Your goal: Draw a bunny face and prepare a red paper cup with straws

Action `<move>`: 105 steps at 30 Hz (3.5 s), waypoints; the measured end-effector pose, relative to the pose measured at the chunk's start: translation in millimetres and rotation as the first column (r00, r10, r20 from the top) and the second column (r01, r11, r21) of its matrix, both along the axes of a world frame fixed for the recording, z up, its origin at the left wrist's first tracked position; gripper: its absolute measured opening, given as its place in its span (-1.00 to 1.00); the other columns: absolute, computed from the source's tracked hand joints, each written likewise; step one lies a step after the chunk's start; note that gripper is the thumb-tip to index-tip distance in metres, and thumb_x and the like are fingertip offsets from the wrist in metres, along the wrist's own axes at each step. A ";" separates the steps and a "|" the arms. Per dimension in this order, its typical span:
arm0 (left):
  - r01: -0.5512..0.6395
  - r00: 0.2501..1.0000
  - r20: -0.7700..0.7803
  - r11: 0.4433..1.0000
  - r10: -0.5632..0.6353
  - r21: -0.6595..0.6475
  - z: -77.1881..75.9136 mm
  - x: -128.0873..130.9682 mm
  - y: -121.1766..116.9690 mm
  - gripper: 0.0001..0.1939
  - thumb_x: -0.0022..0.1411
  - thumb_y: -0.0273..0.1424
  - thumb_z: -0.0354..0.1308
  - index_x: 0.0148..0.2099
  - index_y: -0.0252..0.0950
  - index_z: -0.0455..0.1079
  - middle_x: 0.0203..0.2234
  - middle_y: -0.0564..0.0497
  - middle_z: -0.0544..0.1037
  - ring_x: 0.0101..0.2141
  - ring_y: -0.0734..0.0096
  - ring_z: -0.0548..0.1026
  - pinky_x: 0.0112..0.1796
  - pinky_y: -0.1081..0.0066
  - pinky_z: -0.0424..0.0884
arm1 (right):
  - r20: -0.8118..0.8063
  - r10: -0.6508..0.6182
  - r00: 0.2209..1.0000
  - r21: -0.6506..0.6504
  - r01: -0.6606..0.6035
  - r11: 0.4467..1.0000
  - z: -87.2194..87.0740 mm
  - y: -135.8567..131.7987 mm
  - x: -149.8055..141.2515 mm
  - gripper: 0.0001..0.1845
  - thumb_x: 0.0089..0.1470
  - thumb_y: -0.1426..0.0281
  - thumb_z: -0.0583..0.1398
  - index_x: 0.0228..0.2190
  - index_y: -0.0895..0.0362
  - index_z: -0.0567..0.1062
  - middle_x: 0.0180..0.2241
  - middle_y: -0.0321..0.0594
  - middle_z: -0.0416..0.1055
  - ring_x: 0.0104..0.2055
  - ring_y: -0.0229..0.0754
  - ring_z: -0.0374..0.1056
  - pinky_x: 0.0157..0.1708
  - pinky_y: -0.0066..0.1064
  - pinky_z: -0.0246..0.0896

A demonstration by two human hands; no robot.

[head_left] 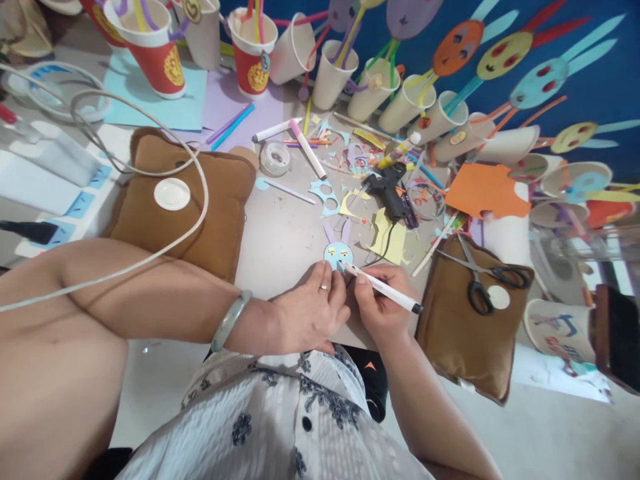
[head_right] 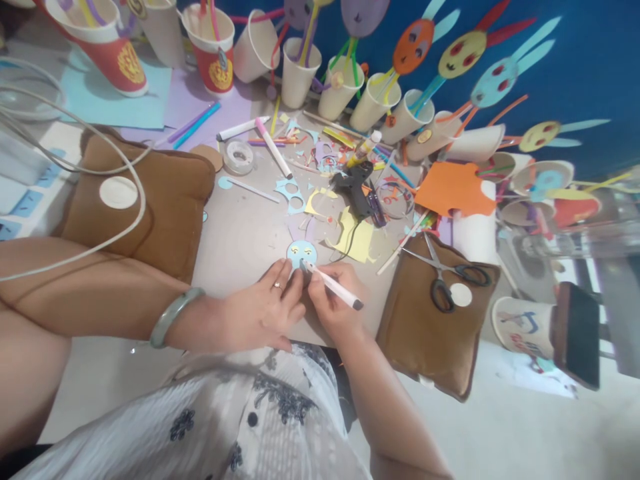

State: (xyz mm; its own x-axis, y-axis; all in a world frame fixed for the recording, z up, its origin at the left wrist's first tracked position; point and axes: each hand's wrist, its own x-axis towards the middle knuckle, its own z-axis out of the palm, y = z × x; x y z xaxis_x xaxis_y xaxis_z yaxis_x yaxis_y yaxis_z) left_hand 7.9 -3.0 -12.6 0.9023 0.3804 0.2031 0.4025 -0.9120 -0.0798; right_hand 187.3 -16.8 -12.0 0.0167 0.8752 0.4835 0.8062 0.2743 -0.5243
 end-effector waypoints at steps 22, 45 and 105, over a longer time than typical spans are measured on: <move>0.005 0.999 -0.034 1.000 -0.005 0.003 4.3 -1.3 1.1 -0.18 0.11 0.27 0.16 -0.02 -0.45 0.48 0.08 -0.52 0.52 0.08 -0.44 0.51 0.14 -0.19 0.25 | 0.008 -0.012 1.000 -0.023 0.012 1.000 -4.8 1.2 1.2 -0.92 0.19 0.32 0.26 -0.32 0.06 0.52 -0.45 -0.29 0.55 -0.45 -0.20 0.49 -0.45 -0.38 0.32; 0.040 0.998 -0.050 0.999 -0.040 -0.012 8.8 -3.1 4.1 -0.22 0.16 0.23 0.16 -0.03 -0.46 0.49 0.09 -0.54 0.51 0.08 -0.48 0.50 0.12 -0.20 0.27 | -0.009 -0.036 0.999 -0.096 0.035 0.995 -3.1 -0.3 2.1 -0.81 0.18 0.21 0.23 -0.37 0.07 0.51 -0.50 -0.27 0.52 -0.52 -0.21 0.41 -0.52 -0.38 0.31; 0.031 0.999 -0.039 1.000 -0.031 0.004 6.7 -2.9 3.7 -0.18 0.13 0.26 0.16 -0.01 -0.47 0.50 0.08 -0.52 0.52 0.06 -0.45 0.52 0.12 -0.20 0.27 | -0.049 -0.007 0.999 -0.026 0.005 1.000 -0.2 0.8 0.2 -0.93 0.15 0.34 0.25 -0.37 0.06 0.48 -0.51 -0.31 0.52 -0.49 -0.20 0.44 -0.48 -0.38 0.32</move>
State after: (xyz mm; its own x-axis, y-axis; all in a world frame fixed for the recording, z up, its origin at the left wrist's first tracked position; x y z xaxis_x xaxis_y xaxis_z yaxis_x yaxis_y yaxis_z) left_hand 4.9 0.7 -5.9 0.9208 0.3515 0.1690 0.3706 -0.9235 -0.0987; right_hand 187.5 -16.0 -12.1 0.0452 0.8874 0.4588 0.7809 0.2550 -0.5702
